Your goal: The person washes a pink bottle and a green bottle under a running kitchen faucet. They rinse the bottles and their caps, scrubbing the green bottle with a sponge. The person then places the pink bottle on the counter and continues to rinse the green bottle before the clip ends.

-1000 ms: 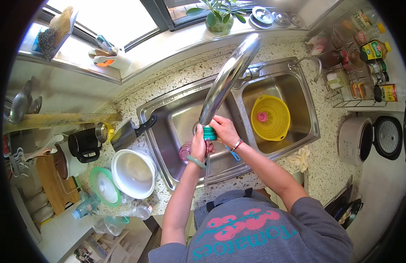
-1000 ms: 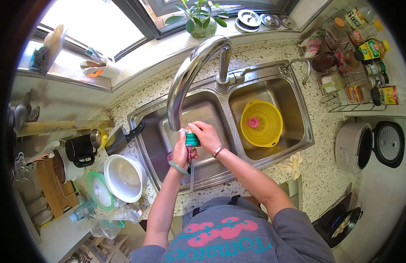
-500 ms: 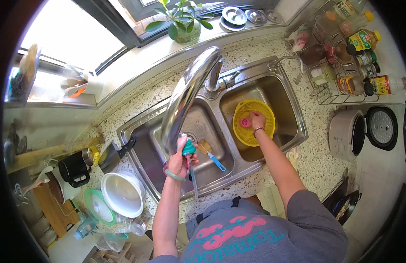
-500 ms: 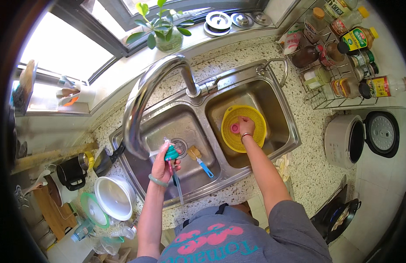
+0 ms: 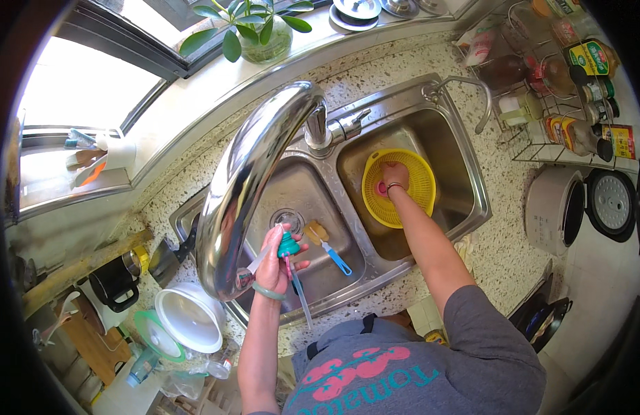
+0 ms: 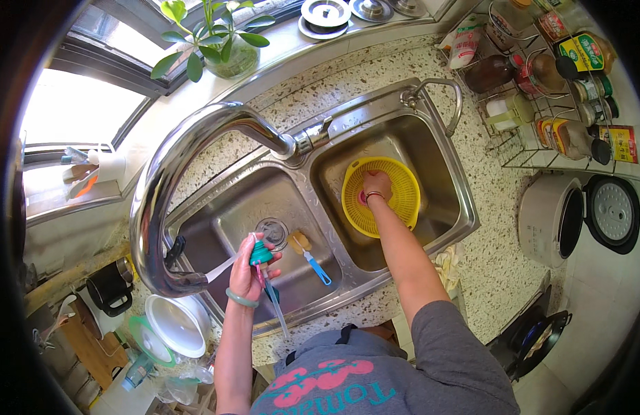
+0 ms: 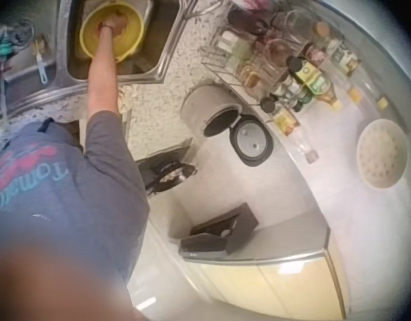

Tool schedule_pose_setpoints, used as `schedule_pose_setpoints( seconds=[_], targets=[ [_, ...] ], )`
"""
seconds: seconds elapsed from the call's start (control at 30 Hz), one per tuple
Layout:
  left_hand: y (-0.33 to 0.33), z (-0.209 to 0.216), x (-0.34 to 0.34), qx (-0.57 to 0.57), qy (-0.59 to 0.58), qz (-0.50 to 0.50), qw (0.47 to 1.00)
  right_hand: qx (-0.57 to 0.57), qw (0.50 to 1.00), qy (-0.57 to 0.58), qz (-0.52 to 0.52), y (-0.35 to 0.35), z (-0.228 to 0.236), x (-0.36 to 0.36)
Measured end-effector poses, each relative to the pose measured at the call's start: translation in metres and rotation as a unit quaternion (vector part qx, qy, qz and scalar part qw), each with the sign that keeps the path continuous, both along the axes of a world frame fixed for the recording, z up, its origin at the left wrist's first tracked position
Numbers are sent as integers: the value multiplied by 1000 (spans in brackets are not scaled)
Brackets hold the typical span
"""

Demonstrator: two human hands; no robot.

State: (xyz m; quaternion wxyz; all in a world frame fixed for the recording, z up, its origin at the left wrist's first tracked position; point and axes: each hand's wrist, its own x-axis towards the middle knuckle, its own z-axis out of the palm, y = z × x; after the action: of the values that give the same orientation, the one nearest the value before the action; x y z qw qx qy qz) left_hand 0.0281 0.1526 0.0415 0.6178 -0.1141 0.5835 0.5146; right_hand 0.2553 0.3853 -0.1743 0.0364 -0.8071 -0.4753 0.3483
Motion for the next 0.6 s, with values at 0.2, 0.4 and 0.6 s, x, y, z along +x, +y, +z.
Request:
schedule_pose_setpoints(
  seconds=[0.2, 0.4, 0.6],
  targets=[
    [0, 3, -1, 18, -12, 8, 1000, 33, 999, 11, -9, 2, -9, 7],
    [-9, -4, -5, 29, 1, 11, 1000, 161, 968, 191, -15, -15, 20, 22],
    [-21, -15, -7, 40, -14, 28, 999, 189, 865, 359, 296, -119, 200, -61]
  ],
)
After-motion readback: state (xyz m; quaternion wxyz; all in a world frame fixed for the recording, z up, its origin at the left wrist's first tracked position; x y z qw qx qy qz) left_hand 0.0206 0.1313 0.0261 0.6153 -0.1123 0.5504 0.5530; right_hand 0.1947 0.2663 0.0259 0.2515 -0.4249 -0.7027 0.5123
